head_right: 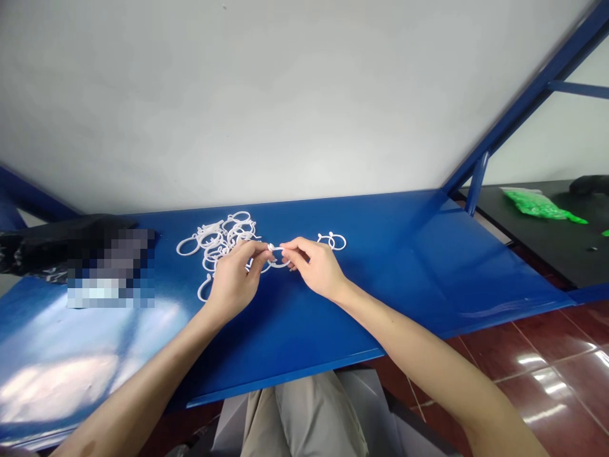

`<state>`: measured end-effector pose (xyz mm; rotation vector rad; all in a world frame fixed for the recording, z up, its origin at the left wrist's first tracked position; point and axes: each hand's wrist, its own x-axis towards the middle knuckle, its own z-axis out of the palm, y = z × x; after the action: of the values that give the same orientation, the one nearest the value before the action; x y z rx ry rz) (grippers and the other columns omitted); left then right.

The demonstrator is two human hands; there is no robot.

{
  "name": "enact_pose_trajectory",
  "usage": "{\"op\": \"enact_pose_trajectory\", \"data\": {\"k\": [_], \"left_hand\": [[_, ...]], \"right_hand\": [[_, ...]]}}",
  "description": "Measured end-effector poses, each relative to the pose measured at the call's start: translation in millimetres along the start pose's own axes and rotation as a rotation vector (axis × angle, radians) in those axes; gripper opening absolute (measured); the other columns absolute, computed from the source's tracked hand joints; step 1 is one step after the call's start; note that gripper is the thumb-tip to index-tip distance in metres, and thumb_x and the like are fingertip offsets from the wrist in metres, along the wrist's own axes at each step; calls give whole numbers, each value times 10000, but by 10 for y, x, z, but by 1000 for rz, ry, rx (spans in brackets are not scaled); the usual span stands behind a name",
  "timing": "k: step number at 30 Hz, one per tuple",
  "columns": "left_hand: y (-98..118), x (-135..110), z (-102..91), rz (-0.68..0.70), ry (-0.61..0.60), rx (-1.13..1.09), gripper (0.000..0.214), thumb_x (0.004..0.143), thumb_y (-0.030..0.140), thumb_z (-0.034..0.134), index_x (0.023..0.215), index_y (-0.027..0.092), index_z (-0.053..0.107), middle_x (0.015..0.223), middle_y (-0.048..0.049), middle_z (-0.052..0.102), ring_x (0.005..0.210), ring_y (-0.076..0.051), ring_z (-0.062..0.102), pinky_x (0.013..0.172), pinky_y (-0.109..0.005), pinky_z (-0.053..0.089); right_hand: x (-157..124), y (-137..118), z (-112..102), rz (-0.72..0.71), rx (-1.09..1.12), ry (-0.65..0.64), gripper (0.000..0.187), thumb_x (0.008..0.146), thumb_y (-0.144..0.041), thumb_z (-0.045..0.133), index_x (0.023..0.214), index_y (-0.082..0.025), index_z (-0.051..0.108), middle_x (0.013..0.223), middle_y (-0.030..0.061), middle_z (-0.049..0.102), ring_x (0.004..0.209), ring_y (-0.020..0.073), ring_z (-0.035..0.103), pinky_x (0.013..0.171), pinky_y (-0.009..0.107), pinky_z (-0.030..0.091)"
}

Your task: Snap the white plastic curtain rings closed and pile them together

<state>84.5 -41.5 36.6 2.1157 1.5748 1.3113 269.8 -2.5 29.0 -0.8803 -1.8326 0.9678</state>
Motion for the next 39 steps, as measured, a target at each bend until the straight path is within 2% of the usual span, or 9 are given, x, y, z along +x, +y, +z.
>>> {"op": "enact_pose_trajectory", "data": {"k": [7,13,17,20,23,26,31,36,39], "left_hand": [[-33,-36,33,59,-8,48,189,981,177,482,841,212,605,818,-21,673,774,-166,605,722,-283,488],[-160,79,-83,112,-94,217,240,1007,226,449,1067,200,681,1016,-78,737,961,-242,605,888,-397,510],[-312,103,-159,108,-111,411,271,957,166,461,1070,158,708,1060,-120,727,989,-297,595,919,-475,501],[-344,84,-159,87,-160,493,199,920,274,594,1026,168,725,1064,-124,718,1017,-332,592,916,-509,500],[-295,61,-140,66,-184,524,222,885,393,680,961,191,732,1052,-117,710,1046,-347,585,904,-519,505],[-230,49,-139,61,-170,527,241,886,427,683,951,200,729,1046,-114,705,1038,-339,581,888,-513,506],[-200,31,-145,113,-198,523,214,867,422,712,798,219,714,1058,-104,701,1039,-330,575,866,-485,487],[-161,21,-115,190,-73,482,170,921,272,647,771,229,713,1005,-84,711,971,-283,582,829,-433,446],[-75,11,-113,297,32,456,167,943,294,640,805,236,712,977,-72,711,925,-253,578,824,-418,431]], "right_hand": [[-53,-72,10,-126,-211,-52,241,1021,-390,543,1012,-244,735,918,46,769,817,204,730,753,338,596],[82,54,-137,-219,-451,121,266,1033,-366,521,1106,-260,753,1052,71,729,914,215,693,835,367,565],[177,202,-458,-93,-724,201,279,1023,-310,516,1148,-246,756,1032,87,665,846,222,655,756,374,540],[203,260,-630,85,-871,204,278,1006,-227,517,1146,-223,756,983,92,652,837,237,652,743,378,522],[193,276,-655,166,-947,188,251,986,-213,552,1119,-235,763,1038,100,650,862,235,650,724,359,518],[173,261,-602,142,-985,184,272,973,-218,559,1172,-233,744,1088,119,640,963,270,636,711,368,531],[155,155,-489,48,-856,212,247,981,-296,573,1146,-219,739,1102,116,636,1044,289,621,781,411,550],[111,30,-280,-9,-484,32,190,976,-356,606,1022,-241,751,1041,64,679,861,195,642,802,367,538],[58,-16,-116,88,-174,-78,244,987,-420,583,1035,-228,727,955,38,717,782,165,651,740,324,539]]}}
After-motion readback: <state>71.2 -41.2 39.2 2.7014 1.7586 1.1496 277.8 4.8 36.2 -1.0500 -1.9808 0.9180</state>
